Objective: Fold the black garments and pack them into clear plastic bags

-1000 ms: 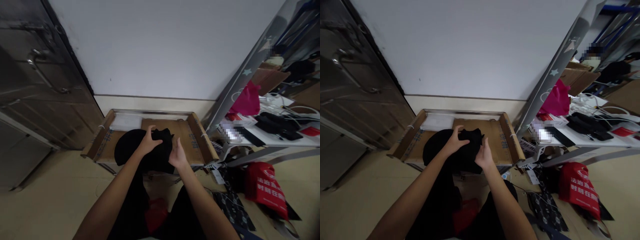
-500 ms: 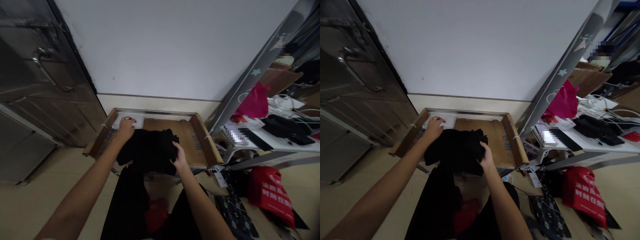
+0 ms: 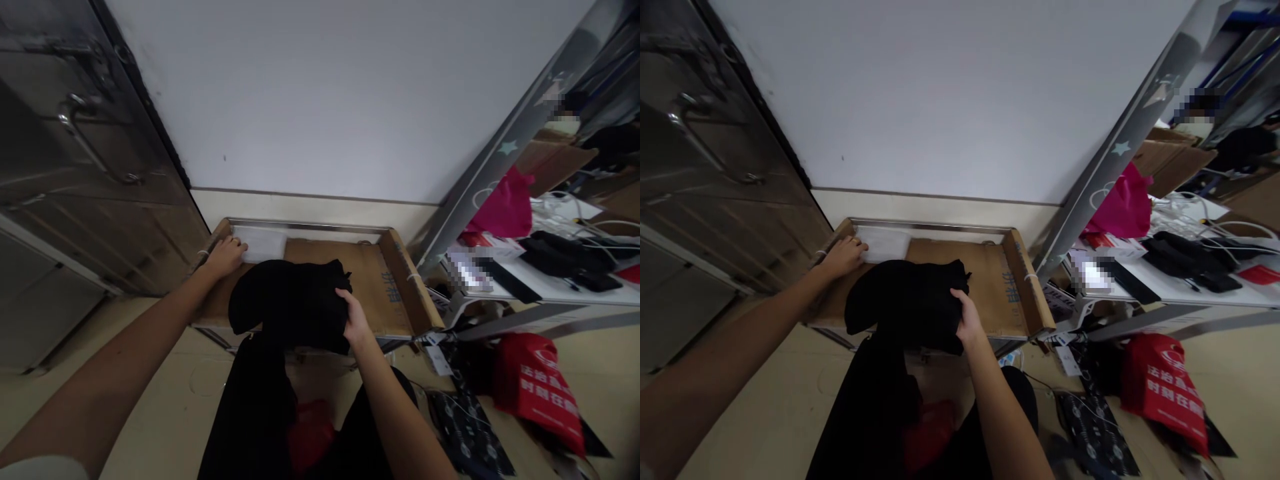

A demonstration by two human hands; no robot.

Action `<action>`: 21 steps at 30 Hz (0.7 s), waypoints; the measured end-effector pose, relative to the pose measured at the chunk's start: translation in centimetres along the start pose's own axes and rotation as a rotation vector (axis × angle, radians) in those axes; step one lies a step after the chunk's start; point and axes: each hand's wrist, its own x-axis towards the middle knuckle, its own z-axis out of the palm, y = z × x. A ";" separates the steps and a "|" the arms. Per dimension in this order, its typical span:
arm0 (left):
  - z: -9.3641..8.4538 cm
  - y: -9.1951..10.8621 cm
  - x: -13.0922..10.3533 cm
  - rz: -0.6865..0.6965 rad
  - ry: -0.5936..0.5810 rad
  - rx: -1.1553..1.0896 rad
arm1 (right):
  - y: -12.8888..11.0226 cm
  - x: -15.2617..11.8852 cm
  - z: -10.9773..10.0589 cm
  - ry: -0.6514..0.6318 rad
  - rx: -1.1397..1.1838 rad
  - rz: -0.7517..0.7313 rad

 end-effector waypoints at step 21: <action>0.2 0.0 1.4 0.080 -0.079 -0.092 | 0.1 0.8 -1.0 -0.027 -0.004 -0.002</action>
